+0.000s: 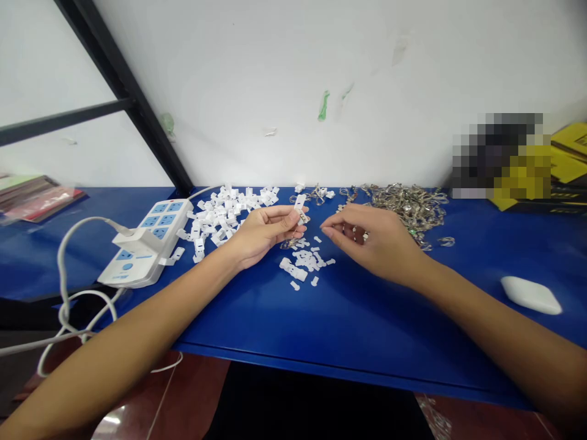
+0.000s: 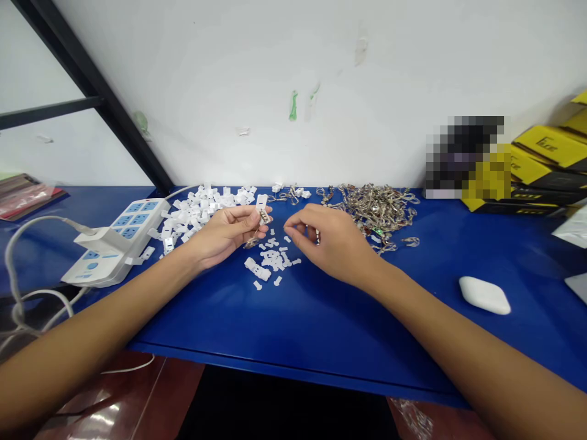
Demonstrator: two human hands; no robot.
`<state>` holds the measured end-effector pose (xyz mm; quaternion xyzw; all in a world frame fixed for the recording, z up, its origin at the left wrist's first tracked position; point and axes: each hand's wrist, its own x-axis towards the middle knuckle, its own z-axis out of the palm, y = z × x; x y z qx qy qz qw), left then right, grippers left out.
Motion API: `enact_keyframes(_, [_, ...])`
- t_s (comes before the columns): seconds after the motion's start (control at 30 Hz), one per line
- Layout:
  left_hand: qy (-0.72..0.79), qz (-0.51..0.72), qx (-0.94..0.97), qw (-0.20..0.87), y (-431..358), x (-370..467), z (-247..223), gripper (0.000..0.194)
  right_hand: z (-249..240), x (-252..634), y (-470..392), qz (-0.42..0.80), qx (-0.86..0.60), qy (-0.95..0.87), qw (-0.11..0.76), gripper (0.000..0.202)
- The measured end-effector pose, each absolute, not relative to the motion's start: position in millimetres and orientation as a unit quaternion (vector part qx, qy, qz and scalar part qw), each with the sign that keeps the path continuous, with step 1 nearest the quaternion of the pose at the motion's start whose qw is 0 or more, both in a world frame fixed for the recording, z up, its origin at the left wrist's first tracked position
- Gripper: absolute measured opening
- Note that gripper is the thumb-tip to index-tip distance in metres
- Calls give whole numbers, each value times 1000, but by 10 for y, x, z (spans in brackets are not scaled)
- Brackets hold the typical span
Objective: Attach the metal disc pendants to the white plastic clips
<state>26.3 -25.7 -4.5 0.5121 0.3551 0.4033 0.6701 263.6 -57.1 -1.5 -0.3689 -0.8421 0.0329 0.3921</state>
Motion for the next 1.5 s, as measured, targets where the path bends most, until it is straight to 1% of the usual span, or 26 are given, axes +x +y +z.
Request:
enact_keyframes(0.07, [352, 385, 536, 664, -252, 250, -54, 28, -20, 2633, -575, 85, -377, -839, 382, 11])
enact_keyframes(0.1, [351, 371, 551, 660, -253, 249, -61, 29, -22, 2617, -589, 108, -379, -830, 395, 16])
enact_keyframes(0.2, [343, 345, 567, 665, -280, 269, -70, 32, -18, 2540, -652, 132, -353, -829, 414, 55])
enact_keyframes(0.23, [341, 343, 560, 673, -295, 284, -67, 32, -18, 2513, -669, 111, -340, -837, 414, 59])
enact_keyframes(0.27, [339, 341, 548, 684, -312, 301, -62, 32, -23, 2489, -681, 78, -329, -844, 416, 55])
enact_keyframes(0.37, [333, 341, 520, 708, -355, 346, -41, 30, -59, 2440, -680, -36, -301, -839, 451, 28])
enact_keyframes(0.4, [329, 345, 517, 711, -363, 354, -34, 30, -74, 2433, -673, -62, -291, -837, 460, 25])
enact_keyframes(0.53, [315, 347, 521, 713, -362, 348, -26, 30, -104, 2435, -662, -96, -278, -841, 455, 25])
enact_keyframes(0.7, [292, 310, 546, 721, -353, 323, -24, 29, -68, 2433, -697, -75, -310, -827, 463, 24])
enact_keyframes(0.83, [276, 309, 556, 721, -354, 314, -12, 28, -41, 2427, -698, -63, -315, -832, 452, 21])
enact_keyframes(0.87, [278, 312, 562, 714, -349, 310, -11, 28, -37, 2437, -690, -59, -312, -836, 448, 22])
enact_keyframes(0.97, [291, 321, 591, 680, -324, 292, -14, 30, -31, 2508, -651, -21, -332, -837, 435, 36])
enact_keyframes(1.0, [298, 326, 600, 667, -317, 285, -13, 31, -29, 2542, -634, -4, -347, -836, 424, 36])
enact_keyframes(1.1, [317, 339, 628, 624, -310, 266, 8, 30, -14, 2648, -583, 29, -383, -850, 361, 19])
enact_keyframes(1.17, [324, 337, 654, 595, -317, 258, 34, 30, 0, 2701, -558, 61, -389, -866, 309, 22])
enact_keyframes(1.3, [325, 322, 683, 570, -332, 248, 76, 31, 19, 2769, -534, 151, -383, -888, 206, 12])
enact_keyframes(1.37, [331, 321, 683, 567, -332, 246, 84, 32, 21, 2802, -522, 179, -387, -888, 173, 14])
enact_keyframes(1.43, [338, 319, 681, 566, -329, 246, 86, 33, 19, 2834, -504, 200, -390, -884, 161, 19])
enact_keyframes(1.5, [343, 318, 678, 567, -324, 245, 86, 33, 17, 2855, -485, 212, -384, -886, 151, 17])
